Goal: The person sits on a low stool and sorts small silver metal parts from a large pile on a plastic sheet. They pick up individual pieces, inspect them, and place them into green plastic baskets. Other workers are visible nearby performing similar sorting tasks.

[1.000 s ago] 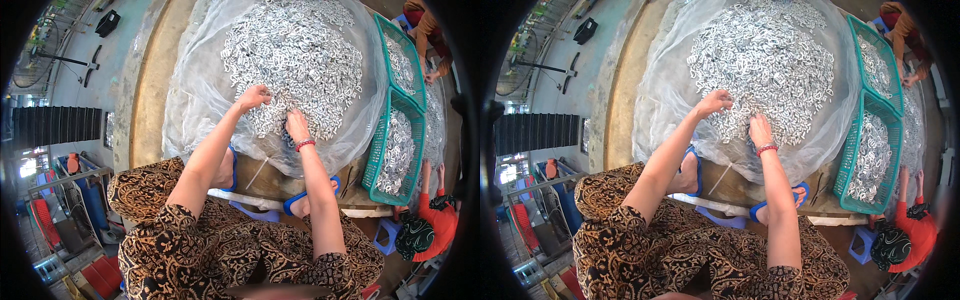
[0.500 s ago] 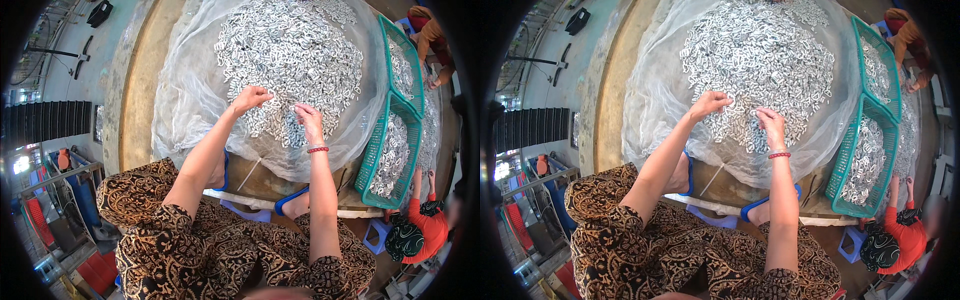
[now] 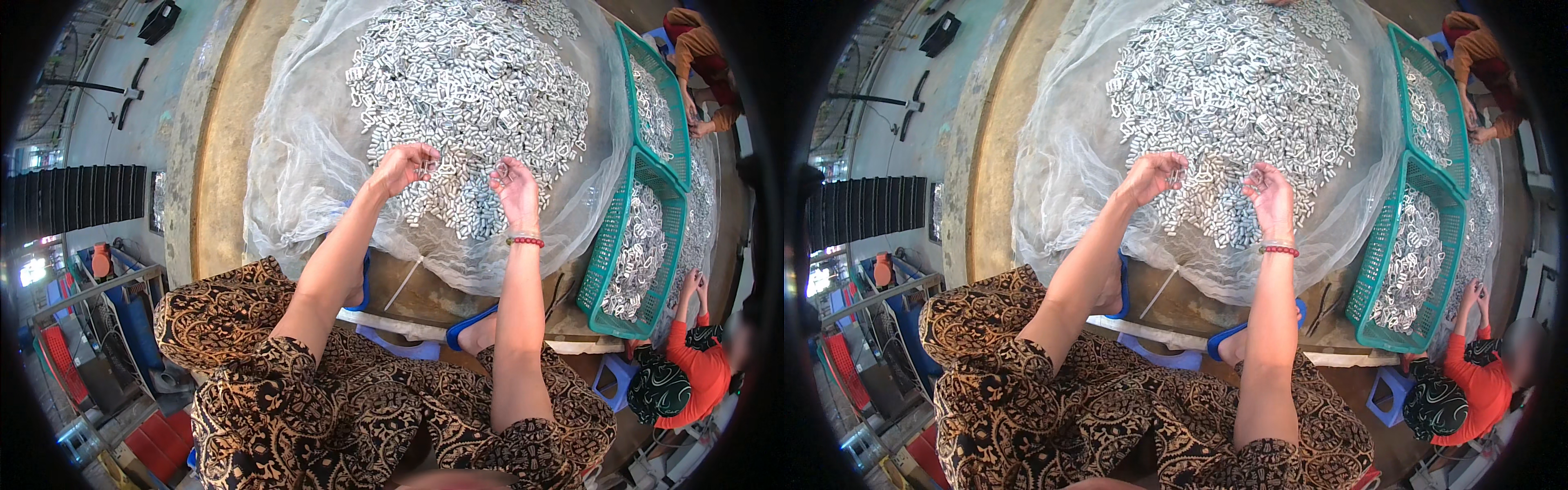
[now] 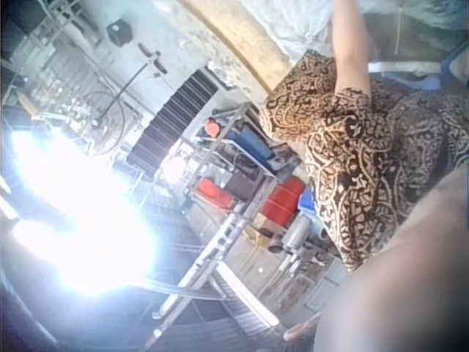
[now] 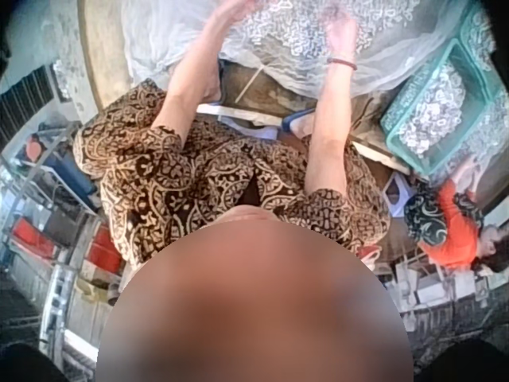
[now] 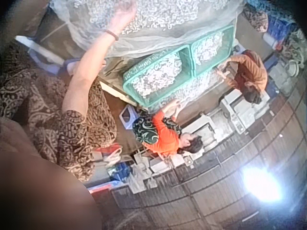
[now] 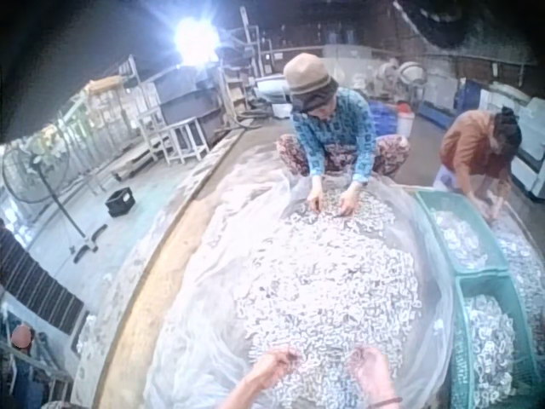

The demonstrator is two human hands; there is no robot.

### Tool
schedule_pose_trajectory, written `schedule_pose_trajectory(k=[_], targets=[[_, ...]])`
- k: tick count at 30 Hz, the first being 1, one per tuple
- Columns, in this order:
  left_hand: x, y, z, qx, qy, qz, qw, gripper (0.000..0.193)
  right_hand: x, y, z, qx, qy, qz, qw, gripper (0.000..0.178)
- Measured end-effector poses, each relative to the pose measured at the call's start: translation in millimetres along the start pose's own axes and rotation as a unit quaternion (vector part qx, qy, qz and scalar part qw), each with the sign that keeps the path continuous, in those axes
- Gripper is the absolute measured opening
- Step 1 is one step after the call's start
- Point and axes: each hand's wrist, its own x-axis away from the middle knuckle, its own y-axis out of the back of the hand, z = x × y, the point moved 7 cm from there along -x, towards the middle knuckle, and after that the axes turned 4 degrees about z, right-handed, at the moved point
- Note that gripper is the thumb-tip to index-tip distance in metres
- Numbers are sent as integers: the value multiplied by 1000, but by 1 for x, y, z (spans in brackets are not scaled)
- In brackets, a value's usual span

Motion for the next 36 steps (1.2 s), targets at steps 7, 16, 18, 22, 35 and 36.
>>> schedule_pose_trajectory(k=[7, 16, 18, 22, 35, 36], targets=[[-10, 15, 20, -626, 9, -175, 760, 36, -42, -19, -5, 639, 119, -65, 757, 36], [-4, 19, 44, -599, -31, -124, 791, 23, -12, -1, -50, 775, 150, -34, 612, 24], [4, 23, 33, -439, -44, -86, 893, 16, -1, 5, -44, 724, 181, -55, 663, 31], [13, 12, 3, -54, -85, 67, 993, 14, 13, 32, -47, 385, -16, -94, 918, 30], [-44, 27, 21, -677, -37, -148, 720, 34, 36, -6, -21, 193, 53, -58, 978, 16], [-39, 17, 16, -668, -81, -112, 731, 33, 36, -2, -18, 206, 57, -64, 975, 17]])
